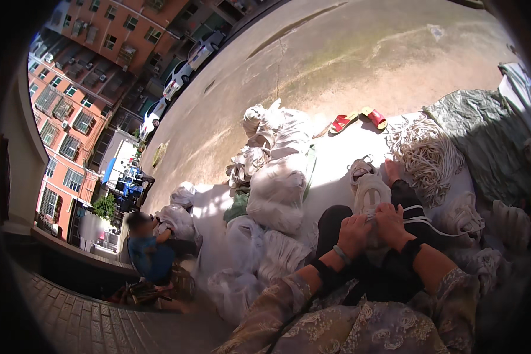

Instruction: Lacing a pair of white athletic shoes while sitting outdoors.

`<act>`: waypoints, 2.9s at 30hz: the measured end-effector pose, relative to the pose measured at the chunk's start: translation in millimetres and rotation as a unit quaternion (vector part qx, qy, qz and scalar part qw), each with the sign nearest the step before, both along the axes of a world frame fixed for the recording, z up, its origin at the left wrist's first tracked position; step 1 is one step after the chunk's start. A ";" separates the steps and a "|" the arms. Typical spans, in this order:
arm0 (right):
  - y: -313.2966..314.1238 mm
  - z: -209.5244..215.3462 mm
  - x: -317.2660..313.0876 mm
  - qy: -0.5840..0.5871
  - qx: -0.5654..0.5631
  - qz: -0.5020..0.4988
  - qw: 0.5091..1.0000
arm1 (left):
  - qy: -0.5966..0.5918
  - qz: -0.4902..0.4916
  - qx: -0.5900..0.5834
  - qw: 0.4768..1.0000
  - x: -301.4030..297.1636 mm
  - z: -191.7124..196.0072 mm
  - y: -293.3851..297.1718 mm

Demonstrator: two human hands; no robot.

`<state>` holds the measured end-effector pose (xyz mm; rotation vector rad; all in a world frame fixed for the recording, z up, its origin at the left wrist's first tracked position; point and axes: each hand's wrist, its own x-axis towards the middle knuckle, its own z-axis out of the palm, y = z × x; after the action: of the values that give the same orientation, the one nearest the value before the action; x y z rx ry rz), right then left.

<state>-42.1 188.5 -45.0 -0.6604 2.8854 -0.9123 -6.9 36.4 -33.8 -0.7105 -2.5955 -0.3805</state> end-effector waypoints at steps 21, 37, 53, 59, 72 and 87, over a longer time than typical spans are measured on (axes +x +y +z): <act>2.7 10.3 -12.8 -0.094 0.079 0.079 0.989 | -0.079 0.028 0.095 0.992 -6.0 -17.2 -2.4; 4.1 18.1 -26.8 -0.143 0.021 0.089 0.985 | -0.151 0.019 0.148 0.977 -11.0 -11.2 -12.9; 4.4 15.1 -25.6 -0.164 -0.006 0.079 0.983 | -0.182 0.035 0.173 0.967 -6.5 -11.7 -7.9; 4.0 17.2 -24.1 -0.158 0.010 0.077 0.984 | -0.159 0.032 0.168 0.972 -5.6 -9.4 -7.3; 2.2 9.4 -21.7 -0.116 -0.010 0.046 0.992 | -0.158 0.033 0.119 0.980 -6.0 -4.5 -3.3; 7.1 22.8 -22.0 -0.158 0.011 0.085 0.984 | -0.115 0.040 0.080 0.989 -11.7 -11.3 4.1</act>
<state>-64.1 195.7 -22.2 -0.6785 2.5147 -0.8705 -18.7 40.4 -45.1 -0.5326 -2.7572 -0.6738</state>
